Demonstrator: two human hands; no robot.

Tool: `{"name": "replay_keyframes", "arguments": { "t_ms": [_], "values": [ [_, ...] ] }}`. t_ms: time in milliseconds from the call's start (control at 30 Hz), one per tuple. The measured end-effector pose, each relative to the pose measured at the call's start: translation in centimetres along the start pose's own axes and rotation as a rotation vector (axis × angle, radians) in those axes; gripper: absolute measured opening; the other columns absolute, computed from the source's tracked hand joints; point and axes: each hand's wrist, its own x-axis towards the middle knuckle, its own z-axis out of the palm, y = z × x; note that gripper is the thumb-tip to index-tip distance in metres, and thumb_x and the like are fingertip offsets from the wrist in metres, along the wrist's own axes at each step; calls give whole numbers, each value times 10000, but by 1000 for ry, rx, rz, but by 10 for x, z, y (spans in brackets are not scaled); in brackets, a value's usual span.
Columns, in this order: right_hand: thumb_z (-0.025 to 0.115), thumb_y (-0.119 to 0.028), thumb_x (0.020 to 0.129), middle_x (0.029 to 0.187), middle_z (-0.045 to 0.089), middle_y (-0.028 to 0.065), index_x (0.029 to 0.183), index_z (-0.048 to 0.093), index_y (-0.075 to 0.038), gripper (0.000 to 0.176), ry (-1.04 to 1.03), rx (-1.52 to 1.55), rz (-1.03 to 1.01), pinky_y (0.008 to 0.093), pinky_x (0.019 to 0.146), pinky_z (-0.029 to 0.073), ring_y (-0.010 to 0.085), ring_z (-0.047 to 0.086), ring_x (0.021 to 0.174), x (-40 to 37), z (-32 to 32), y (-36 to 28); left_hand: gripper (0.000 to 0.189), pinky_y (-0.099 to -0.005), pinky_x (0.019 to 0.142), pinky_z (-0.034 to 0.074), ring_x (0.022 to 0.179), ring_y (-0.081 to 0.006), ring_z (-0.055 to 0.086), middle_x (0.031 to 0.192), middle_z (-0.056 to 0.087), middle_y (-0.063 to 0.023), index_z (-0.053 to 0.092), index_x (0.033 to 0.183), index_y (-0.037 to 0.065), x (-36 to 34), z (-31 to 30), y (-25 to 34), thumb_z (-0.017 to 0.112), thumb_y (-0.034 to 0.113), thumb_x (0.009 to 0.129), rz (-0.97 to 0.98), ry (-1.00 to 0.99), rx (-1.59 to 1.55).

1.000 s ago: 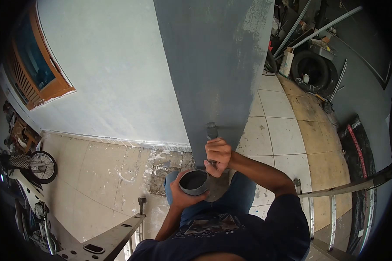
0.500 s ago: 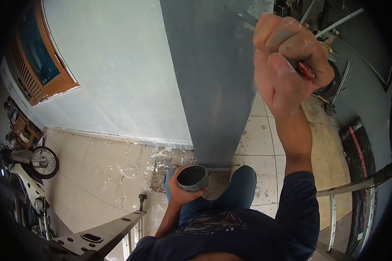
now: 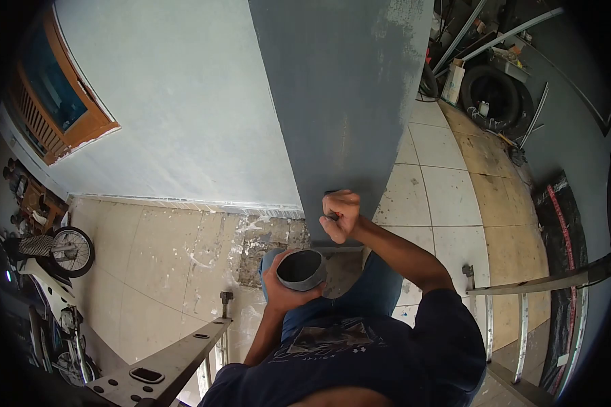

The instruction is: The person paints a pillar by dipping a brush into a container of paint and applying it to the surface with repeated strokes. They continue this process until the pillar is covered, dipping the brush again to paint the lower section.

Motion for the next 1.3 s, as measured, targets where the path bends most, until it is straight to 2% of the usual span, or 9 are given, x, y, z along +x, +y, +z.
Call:
{"name": "replay_keyframes", "arguments": {
  "t_ms": [100, 433, 567, 667, 867, 967, 1000, 1133, 1300],
  "values": [
    [607, -66, 624, 484, 337, 42, 549, 379, -64, 240, 27, 3, 45, 306, 382, 256, 169, 324, 369, 30, -8, -1, 767, -334, 876, 570, 945, -190, 726, 1025, 745, -102, 632, 1171, -11, 0, -4, 1, 943, 237, 515, 6, 10, 13],
    [521, -16, 631, 527, 298, 20, 590, 325, -48, 203, 57, 64, -379, 274, 407, 217, 123, 290, 417, 206, -50, -81, 766, -336, 881, 567, 952, -186, 724, 1025, 746, -102, 632, 1170, -13, 5, -7, -9, 936, 237, 514, 43, 27, 15],
    [524, -30, 640, 524, 320, 21, 595, 337, -45, 194, 36, 187, -415, 262, 418, 217, 116, 300, 430, 195, -48, -95, 766, -331, 875, 570, 956, -186, 724, 1028, 745, -101, 627, 1169, -18, 6, -5, -6, 939, 239, 519, 35, -2, -19],
    [534, -24, 627, 520, 351, 16, 587, 337, -60, 204, -28, 205, -258, 269, 399, 252, 131, 332, 409, 143, -40, -91, 776, -333, 873, 571, 958, -185, 725, 1036, 744, -101, 620, 1175, -22, 6, -7, -7, 943, 238, 519, 33, -4, -33],
    [560, -5, 620, 501, 351, 36, 559, 348, -45, 224, -51, 29, -34, 288, 372, 278, 154, 330, 372, 32, -28, -21, 794, -340, 877, 573, 959, -191, 726, 1043, 743, -108, 612, 1189, -19, 6, -11, -18, 947, 237, 516, 7, -16, -8],
    [553, 9, 616, 494, 350, 35, 561, 345, -44, 221, 74, 54, -23, 277, 372, 280, 140, 341, 376, 62, -31, -22, 787, -343, 877, 574, 959, -195, 726, 1040, 742, -109, 618, 1188, -11, 7, -13, -14, 946, 236, 516, 10, -13, 0],
    [487, 40, 619, 519, 296, 14, 595, 321, -32, 183, 67, 63, -84, 278, 379, 289, 135, 308, 386, 78, -32, -28, 783, -343, 876, 574, 958, -196, 726, 1038, 742, -110, 622, 1187, -6, 7, -13, -13, 946, 236, 516, 5, -11, -17],
    [497, 23, 632, 534, 280, 15, 607, 330, -22, 174, 84, 57, -184, 279, 395, 256, 126, 217, 432, 149, -45, -56, 771, -340, 878, 573, 960, -193, 725, 1036, 742, -108, 627, 1181, -5, 8, -12, -17, 942, 230, 518, 14, -14, -15],
    [498, 10, 630, 558, 301, 30, 609, 348, -28, 155, 112, 24, -315, 298, 431, 241, 134, 247, 476, 210, -53, -81, 776, -340, 887, 570, 964, -192, 723, 1041, 742, -106, 624, 1183, -15, 11, -9, -13, 941, 222, 516, 5, -17, -41]
  ]
}}
